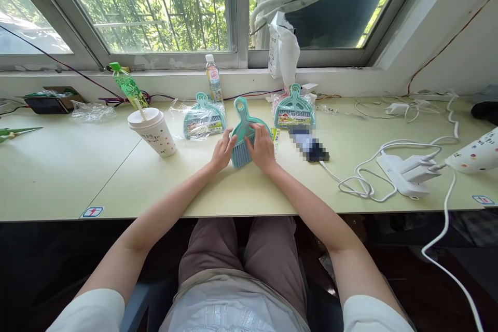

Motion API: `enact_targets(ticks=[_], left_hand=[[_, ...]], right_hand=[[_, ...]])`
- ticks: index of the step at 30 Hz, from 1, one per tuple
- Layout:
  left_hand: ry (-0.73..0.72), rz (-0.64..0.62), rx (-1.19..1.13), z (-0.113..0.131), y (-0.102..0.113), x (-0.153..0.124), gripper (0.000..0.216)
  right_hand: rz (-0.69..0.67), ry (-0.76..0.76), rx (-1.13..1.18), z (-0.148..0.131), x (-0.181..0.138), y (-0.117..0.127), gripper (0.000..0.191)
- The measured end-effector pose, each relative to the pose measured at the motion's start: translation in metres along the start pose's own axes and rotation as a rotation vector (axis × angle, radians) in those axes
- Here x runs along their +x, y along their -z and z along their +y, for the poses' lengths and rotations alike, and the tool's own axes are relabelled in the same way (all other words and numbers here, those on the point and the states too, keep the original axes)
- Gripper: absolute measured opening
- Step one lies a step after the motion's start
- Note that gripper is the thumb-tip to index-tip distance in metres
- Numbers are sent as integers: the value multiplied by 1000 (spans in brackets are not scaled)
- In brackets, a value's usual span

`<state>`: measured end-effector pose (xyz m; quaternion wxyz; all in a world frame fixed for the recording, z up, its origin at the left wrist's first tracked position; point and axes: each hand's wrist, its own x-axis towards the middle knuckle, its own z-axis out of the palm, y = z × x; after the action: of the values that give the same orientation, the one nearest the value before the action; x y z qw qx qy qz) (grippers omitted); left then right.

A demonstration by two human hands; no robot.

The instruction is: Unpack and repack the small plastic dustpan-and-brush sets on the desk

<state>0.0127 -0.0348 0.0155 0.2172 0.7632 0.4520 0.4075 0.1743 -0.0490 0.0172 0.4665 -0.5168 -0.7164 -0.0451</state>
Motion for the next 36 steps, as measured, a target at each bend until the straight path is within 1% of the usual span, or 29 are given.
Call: enact_targets(ticks=[3,5,6,9,11,13,15,17,18,19,20,21,23,25,27,29,32,36], left_hand=[[24,-11,26,3,2,-2,47],[41,0,2,5,3,-3,49],[45,0,-24,5,3,-4,49],[44,-37,-123,3,-1,-4,50],[61,-24,-189,-5,-4,0,47],[99,54,-246,-18,-3,9,42],[148,131,-261,-34,3,20,34],[218,194,-229,-48,11,29,31],[253,198,-210,-53,15,33,30],[280,185,-183,-56,19,35,31],[296,162,-149,-58,22,37,31],[301,132,-106,-58,23,37,31],[285,57,15,-55,23,34,29],[254,-27,153,-50,22,31,29],[230,-80,264,-45,20,27,31],[219,-88,346,-42,19,25,31],[221,-89,429,-42,19,24,28],[233,-99,456,-42,20,25,33]], right_hand=[[-65,-116,-13,-1,2,3,33],[-121,-160,-5,1,5,6,34],[-125,-180,4,3,5,6,35],[-48,-235,47,5,5,4,42],[27,-267,107,6,4,3,46],[80,-303,185,8,4,7,46],[133,-342,222,12,8,14,44],[197,-369,169,20,14,25,44],[218,-381,110,25,18,31,43],[211,-393,38,30,21,36,43],[175,-409,-41,36,24,40,41],[107,-425,-121,42,26,43,40],[-82,-448,-269,52,27,45,35],[-262,-464,-388,59,24,41,31],[-376,-470,-465,62,20,34,30],[-419,-447,-510,62,17,28,32],[-413,-389,-545,58,16,25,33],[-405,-414,-549,55,17,26,37]])
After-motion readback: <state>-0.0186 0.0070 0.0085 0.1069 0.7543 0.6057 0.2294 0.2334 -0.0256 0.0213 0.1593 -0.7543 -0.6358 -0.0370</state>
